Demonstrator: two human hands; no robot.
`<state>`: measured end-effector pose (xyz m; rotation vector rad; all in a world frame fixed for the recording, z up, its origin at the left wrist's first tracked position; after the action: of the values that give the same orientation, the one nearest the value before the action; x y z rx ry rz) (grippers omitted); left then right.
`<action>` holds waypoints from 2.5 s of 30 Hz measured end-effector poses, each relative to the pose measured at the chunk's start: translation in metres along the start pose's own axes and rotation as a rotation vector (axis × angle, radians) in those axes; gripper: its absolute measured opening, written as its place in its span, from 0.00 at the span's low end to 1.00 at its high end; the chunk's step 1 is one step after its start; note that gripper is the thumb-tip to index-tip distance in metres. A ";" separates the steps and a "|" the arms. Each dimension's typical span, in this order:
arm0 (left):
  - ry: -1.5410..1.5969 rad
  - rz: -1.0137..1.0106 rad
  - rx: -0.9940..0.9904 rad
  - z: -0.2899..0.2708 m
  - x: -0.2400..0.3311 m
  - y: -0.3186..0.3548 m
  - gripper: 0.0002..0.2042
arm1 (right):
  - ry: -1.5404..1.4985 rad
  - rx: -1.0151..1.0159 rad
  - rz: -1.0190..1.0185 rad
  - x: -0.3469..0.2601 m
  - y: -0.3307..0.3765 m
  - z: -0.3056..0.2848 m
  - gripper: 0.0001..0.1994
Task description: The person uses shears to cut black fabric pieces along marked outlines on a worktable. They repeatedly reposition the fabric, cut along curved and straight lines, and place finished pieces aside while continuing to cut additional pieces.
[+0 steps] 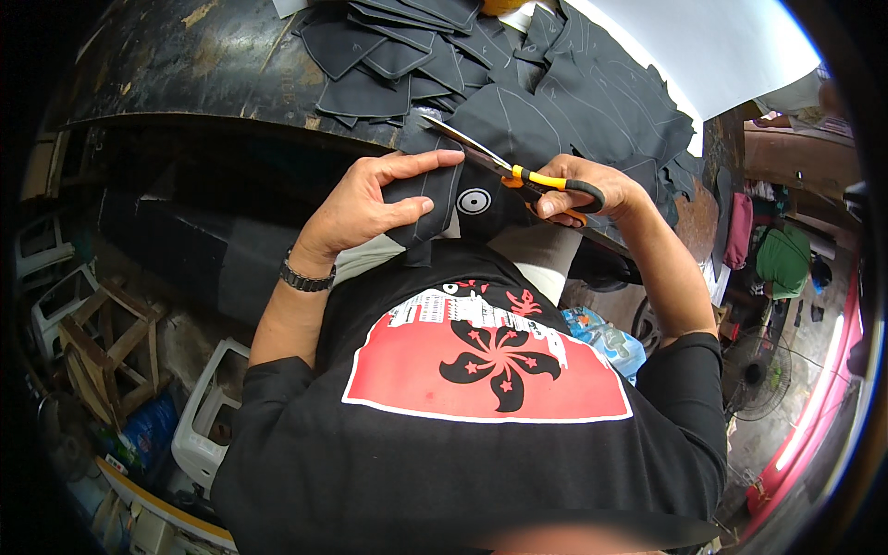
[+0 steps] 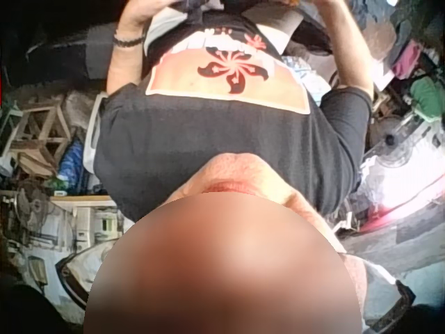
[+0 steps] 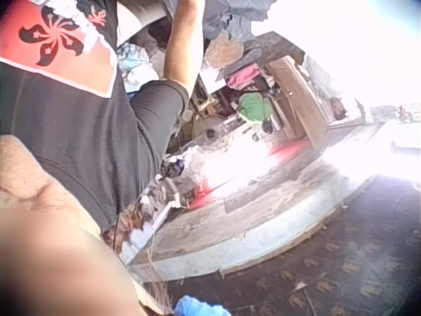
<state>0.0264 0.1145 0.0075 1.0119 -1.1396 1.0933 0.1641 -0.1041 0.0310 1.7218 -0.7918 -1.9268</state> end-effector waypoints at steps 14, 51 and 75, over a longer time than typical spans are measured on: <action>-0.052 -0.028 -0.003 -0.003 -0.010 0.004 0.24 | 0.129 0.087 0.092 0.004 0.004 0.000 0.23; 0.471 -0.059 0.192 0.105 -0.018 -0.082 0.14 | -0.940 1.066 -0.652 0.061 0.028 0.057 0.11; -0.255 0.218 0.152 0.073 -0.009 -0.122 0.31 | -0.707 0.762 -0.463 0.071 0.040 0.073 0.12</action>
<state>0.1333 0.0202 0.0018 1.1913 -1.4138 1.2647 0.0807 -0.1710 0.0099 1.6829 -1.6692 -2.8786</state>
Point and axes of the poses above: each hand's wrist, its own y-axis away from the middle knuckle, its own z-axis out of the palm, x = y × z, the point moved 4 cm from there along -y, towards the middle knuckle, and after that the axes turned 2 degrees about -y, right-handed, at the moved point
